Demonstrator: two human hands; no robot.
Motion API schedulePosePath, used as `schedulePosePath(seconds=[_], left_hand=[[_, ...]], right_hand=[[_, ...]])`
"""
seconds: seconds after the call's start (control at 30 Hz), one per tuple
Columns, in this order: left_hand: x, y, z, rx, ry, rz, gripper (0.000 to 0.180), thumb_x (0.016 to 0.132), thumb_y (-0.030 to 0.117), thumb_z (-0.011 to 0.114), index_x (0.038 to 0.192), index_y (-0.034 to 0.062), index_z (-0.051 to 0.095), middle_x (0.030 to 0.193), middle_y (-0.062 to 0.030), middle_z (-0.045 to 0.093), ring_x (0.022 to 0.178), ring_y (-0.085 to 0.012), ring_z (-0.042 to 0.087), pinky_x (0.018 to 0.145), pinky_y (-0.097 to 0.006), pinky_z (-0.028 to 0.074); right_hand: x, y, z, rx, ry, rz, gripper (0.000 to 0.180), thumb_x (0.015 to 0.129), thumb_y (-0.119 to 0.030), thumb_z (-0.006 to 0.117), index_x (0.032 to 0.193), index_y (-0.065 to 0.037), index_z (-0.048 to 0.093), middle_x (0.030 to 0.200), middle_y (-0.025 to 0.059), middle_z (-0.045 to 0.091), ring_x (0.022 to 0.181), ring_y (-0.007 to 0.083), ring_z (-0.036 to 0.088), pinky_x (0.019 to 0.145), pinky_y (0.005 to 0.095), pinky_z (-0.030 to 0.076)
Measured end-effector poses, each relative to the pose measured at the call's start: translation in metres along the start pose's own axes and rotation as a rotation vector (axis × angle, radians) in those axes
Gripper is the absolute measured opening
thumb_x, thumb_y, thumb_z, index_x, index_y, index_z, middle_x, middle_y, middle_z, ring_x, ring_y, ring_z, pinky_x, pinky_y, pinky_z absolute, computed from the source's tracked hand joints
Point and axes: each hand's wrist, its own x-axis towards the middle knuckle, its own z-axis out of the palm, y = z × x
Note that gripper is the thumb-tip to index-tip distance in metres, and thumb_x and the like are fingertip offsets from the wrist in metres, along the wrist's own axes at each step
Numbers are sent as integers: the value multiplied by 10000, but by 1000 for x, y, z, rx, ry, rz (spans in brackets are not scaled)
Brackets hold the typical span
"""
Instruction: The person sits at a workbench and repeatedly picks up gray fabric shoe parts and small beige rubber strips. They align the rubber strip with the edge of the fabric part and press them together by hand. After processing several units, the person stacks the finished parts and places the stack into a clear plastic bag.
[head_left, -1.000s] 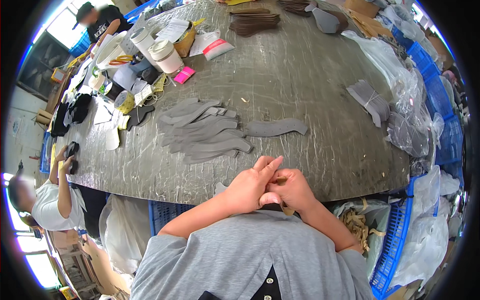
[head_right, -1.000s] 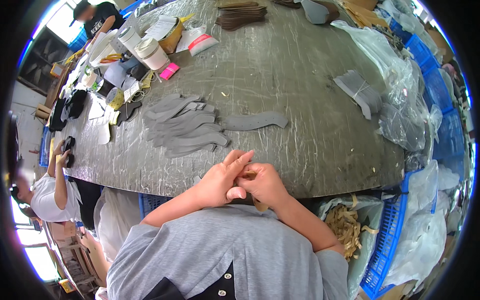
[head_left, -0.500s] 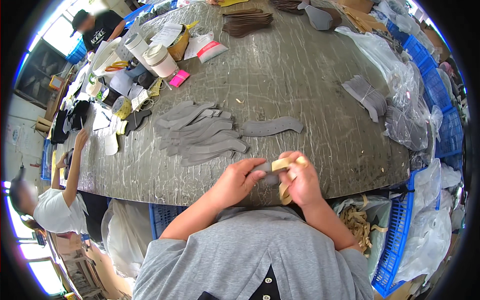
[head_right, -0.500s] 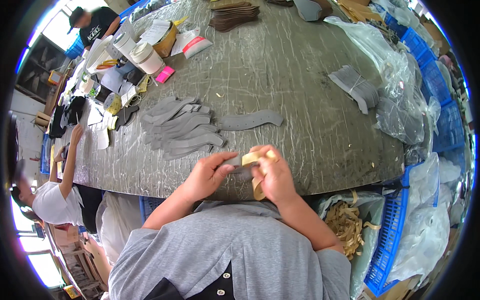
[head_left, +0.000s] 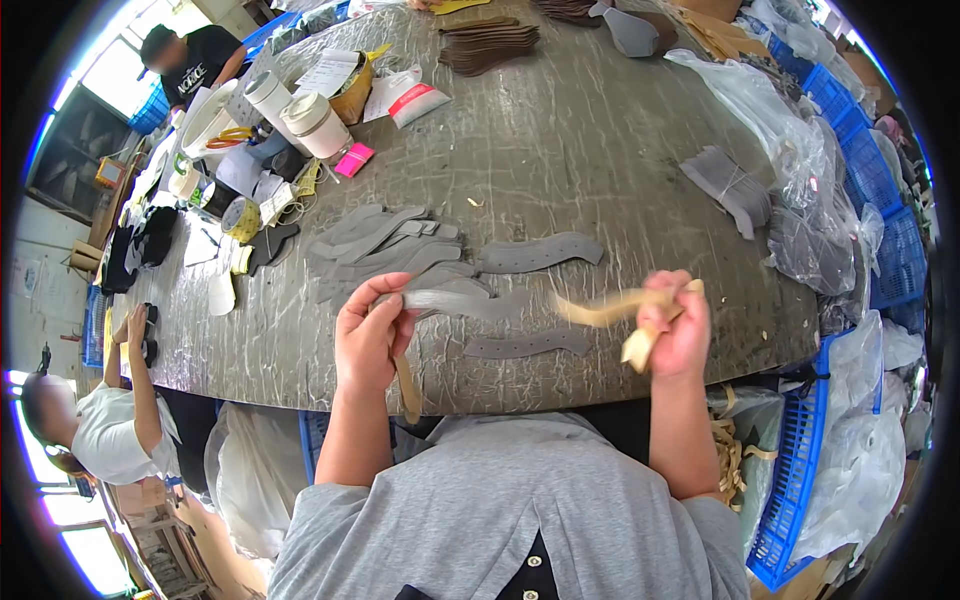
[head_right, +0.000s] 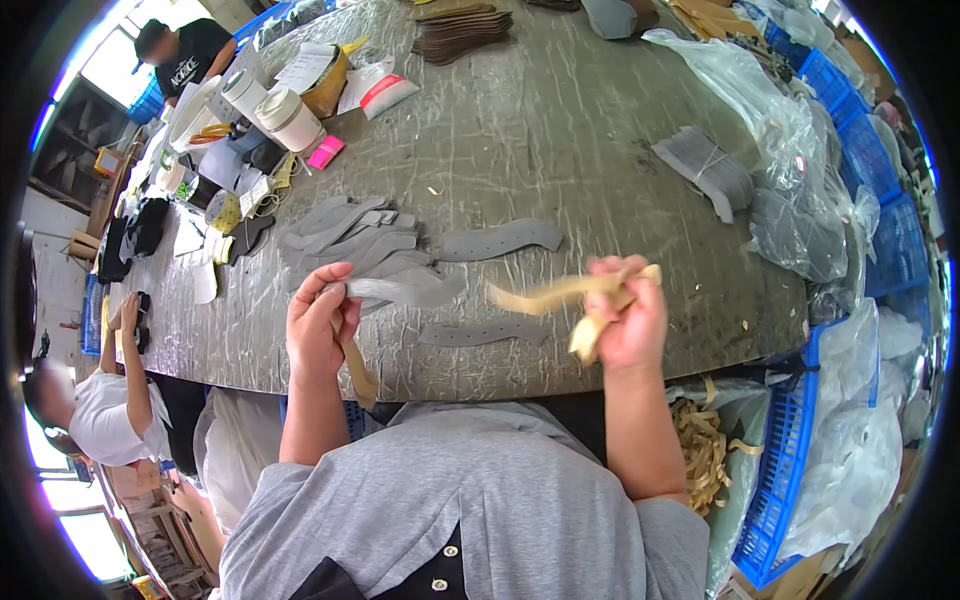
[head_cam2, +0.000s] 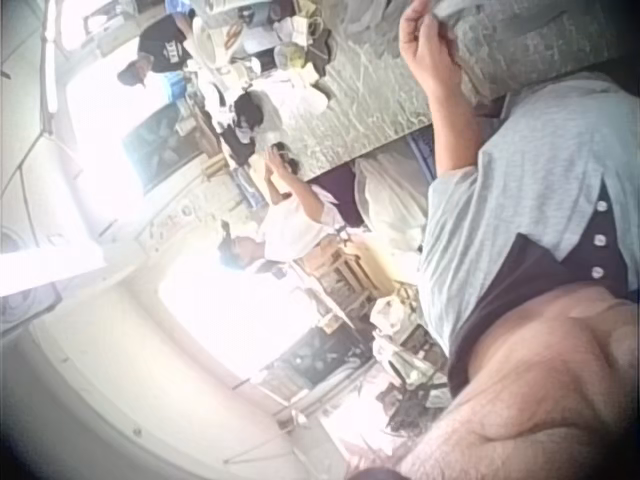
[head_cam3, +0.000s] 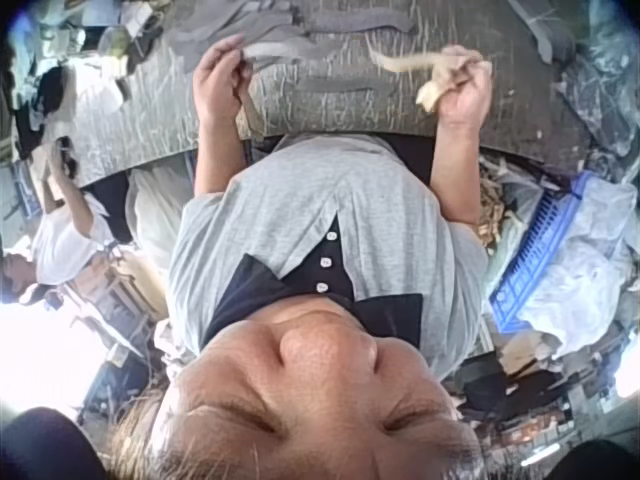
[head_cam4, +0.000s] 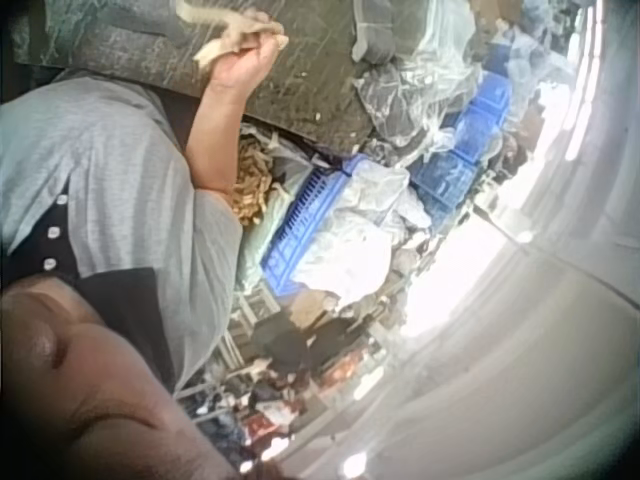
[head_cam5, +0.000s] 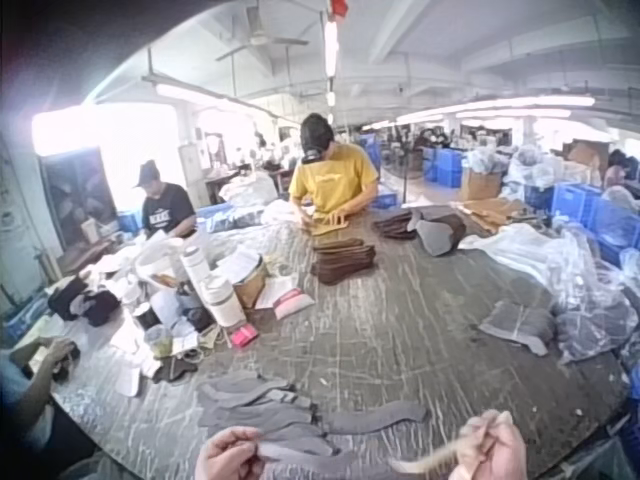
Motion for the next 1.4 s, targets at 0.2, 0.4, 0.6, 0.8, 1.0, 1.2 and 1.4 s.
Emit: schedulePosePath(seconds=[0.2,0.4,0.6,0.8,1.0,1.2,1.4], left_hand=[[4,-13,-6,-245,-76,-179,155,947,64,541,1059,-7,621,766,-96,638,522,-103,506,399,-211,341],[10,-20,0,-378,-182,-316,170,966,97,529,1059,-8,624,783,-95,639,547,-117,487,409,-231,336],[6,-28,-8,-334,-142,-317,268,1012,237,517,1042,-8,622,771,-85,599,531,-111,440,387,-218,330],[12,-42,-1,-178,-193,-334,379,1027,342,516,1016,-15,643,750,-63,599,547,-97,459,403,-225,342],[7,-43,22,-83,-222,-359,389,1025,356,525,1008,-13,650,746,-44,607,540,-85,468,406,-223,349],[5,-40,30,-25,-235,-357,395,1029,360,513,1028,-13,644,765,-50,610,543,-81,469,401,-217,342],[-6,-32,24,140,-113,-190,246,985,221,607,1031,-13,666,676,-10,586,494,-59,436,404,-203,320]], right_hand=[[-9,-15,11,-329,-108,-111,64,983,-74,490,925,-98,476,790,12,469,635,104,436,534,268,368],[-21,5,34,-569,36,27,152,906,49,516,920,-88,449,881,35,505,724,171,561,593,293,474],[-65,-92,-20,-682,31,210,199,802,52,576,901,-82,467,878,19,479,591,93,426,492,210,334],[-174,-202,-145,-2428,452,775,117,770,-74,671,779,-25,566,667,75,577,601,195,588,561,330,464],[-109,-96,-52,-1935,307,-117,110,804,-48,709,829,7,617,741,104,619,669,171,603,635,293,482],[-55,26,23,-1172,-221,-163,292,780,14,791,1000,-1,599,953,56,565,776,92,569,671,229,507],[-35,52,20,-1036,-134,-54,66,900,11,672,893,-4,608,836,26,580,670,71,561,603,218,484]])
